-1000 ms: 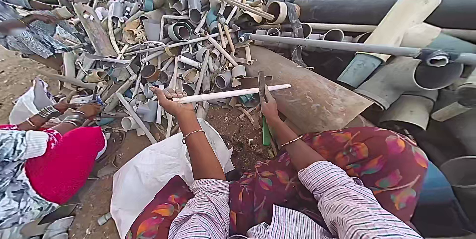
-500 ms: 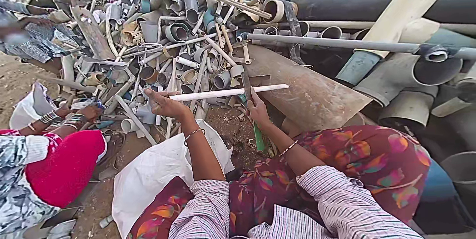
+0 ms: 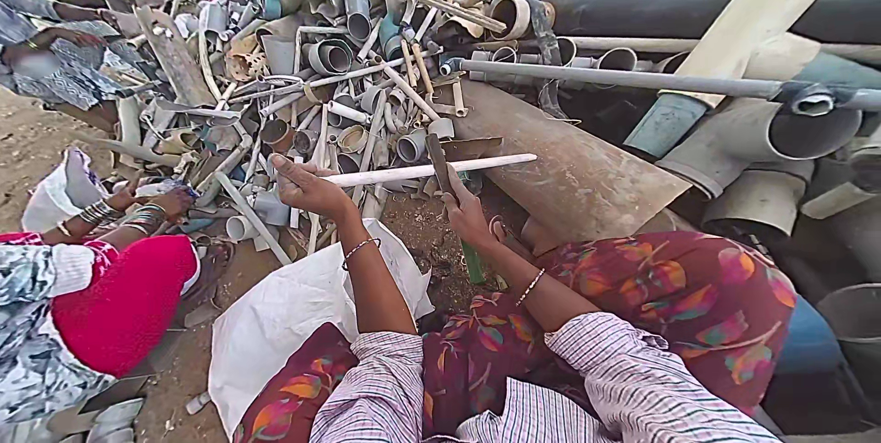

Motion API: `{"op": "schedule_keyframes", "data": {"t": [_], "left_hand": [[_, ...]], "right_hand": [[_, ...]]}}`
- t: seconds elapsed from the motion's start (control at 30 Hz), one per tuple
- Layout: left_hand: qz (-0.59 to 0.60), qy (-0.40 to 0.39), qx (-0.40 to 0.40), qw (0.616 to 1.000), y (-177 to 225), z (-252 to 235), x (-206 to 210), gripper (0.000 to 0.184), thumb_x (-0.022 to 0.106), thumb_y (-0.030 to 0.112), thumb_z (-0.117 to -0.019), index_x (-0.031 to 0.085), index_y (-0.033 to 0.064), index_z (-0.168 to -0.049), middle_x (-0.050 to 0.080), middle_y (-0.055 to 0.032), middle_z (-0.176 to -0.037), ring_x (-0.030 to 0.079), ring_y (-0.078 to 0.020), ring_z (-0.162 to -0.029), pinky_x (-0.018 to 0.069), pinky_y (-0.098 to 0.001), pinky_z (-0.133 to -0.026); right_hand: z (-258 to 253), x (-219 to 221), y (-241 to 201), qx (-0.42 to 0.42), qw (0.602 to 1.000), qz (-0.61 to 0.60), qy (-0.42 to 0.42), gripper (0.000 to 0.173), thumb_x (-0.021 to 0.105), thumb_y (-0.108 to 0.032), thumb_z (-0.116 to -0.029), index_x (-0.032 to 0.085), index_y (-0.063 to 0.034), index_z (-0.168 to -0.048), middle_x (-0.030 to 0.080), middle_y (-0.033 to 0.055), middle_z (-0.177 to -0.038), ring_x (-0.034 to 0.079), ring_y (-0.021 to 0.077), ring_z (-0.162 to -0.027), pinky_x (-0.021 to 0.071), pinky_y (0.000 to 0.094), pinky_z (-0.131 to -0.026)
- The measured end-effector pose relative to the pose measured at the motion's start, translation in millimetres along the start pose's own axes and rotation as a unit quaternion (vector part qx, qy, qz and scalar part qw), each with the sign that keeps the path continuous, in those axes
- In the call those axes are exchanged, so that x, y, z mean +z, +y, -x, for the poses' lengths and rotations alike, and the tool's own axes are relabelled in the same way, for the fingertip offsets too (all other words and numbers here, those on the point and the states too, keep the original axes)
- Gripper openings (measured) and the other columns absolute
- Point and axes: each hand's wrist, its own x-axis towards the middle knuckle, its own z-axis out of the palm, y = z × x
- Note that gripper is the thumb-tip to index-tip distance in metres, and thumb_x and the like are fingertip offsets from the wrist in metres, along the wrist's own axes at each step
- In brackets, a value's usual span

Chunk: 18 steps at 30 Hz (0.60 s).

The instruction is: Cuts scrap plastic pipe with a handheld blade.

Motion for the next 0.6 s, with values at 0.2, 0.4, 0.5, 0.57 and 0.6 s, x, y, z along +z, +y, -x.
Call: {"op": "schedule_keyframes", "data": {"t": [0.2, 0.4, 0.5, 0.57, 0.6], "left_hand": [[-0.006, -0.026, -0.009, 1.0, 11.1, 0.1, 1.2, 0.045, 0.03, 0.028, -0.1136, 0.044, 0.0161, -0.072, 0.045, 0.0065, -0.052, 0.05, -0.0048, -0.04, 0.0498, -0.0218, -0.045], [0.003, -0.024, -0.003, 1.0, 2.2, -0.8, 1.7, 0.047, 0.03, 0.028, -0.1134, 0.041, 0.0182, -0.069, 0.043, 0.0077, -0.049, 0.049, -0.0053, -0.038, 0.0497, -0.0237, -0.043], [0.003, -0.028, -0.018, 0.999, 4.8, 0.3, 0.2, 0.046, 0.032, 0.03, -0.1134, 0.042, 0.0182, -0.07, 0.044, 0.0071, -0.048, 0.049, -0.0061, -0.038, 0.0496, -0.0241, -0.043], [0.007, -0.024, -0.035, 0.999, 9.4, -0.7, 2.3, 0.047, 0.033, 0.029, -0.1134, 0.041, 0.0182, -0.069, 0.043, 0.0072, -0.047, 0.049, -0.0059, -0.037, 0.0492, -0.0235, -0.042], [0.012, -0.021, -0.046, 0.999, 12.1, -1.0, 4.0, 0.047, 0.032, 0.029, -0.1135, 0.041, 0.0184, -0.069, 0.042, 0.0074, -0.048, 0.048, -0.0057, -0.037, 0.0496, -0.0233, -0.043]], "right_hand": [[-49.6, -46.0, 43.9, 0.235, 0.938, -0.155, 0.2, 0.056, 0.036, -0.019, -0.1128, 0.018, -0.0262, -0.166, 0.056, 0.0099, -0.078, 0.047, 0.0155, -0.048, 0.0418, 0.0305, -0.044], [-2.1, -8.2, 2.2, 0.057, 0.995, -0.077, -0.009, 0.054, 0.039, -0.017, -0.1125, 0.026, -0.0205, -0.164, 0.058, 0.0133, -0.08, 0.046, 0.017, -0.055, 0.0433, 0.0329, -0.053], [-5.5, -7.9, -1.7, 0.039, 0.996, -0.075, -0.041, 0.054, 0.041, -0.014, -0.1113, 0.03, -0.0211, -0.163, 0.061, 0.0124, -0.081, 0.049, 0.016, -0.052, 0.0457, 0.0323, -0.051], [-23.8, -25.4, 16.8, 0.13, 0.978, -0.149, 0.067, 0.054, 0.039, -0.017, -0.1125, 0.025, -0.023, -0.165, 0.056, 0.0102, -0.073, 0.044, 0.0133, -0.045, 0.0406, 0.0276, -0.042], [-35.6, -37.8, 24.9, 0.187, 0.956, -0.185, 0.132, 0.055, 0.038, -0.017, -0.1127, 0.023, -0.0229, -0.165, 0.055, 0.0088, -0.071, 0.045, 0.0126, -0.043, 0.0391, 0.0265, -0.039]]}}
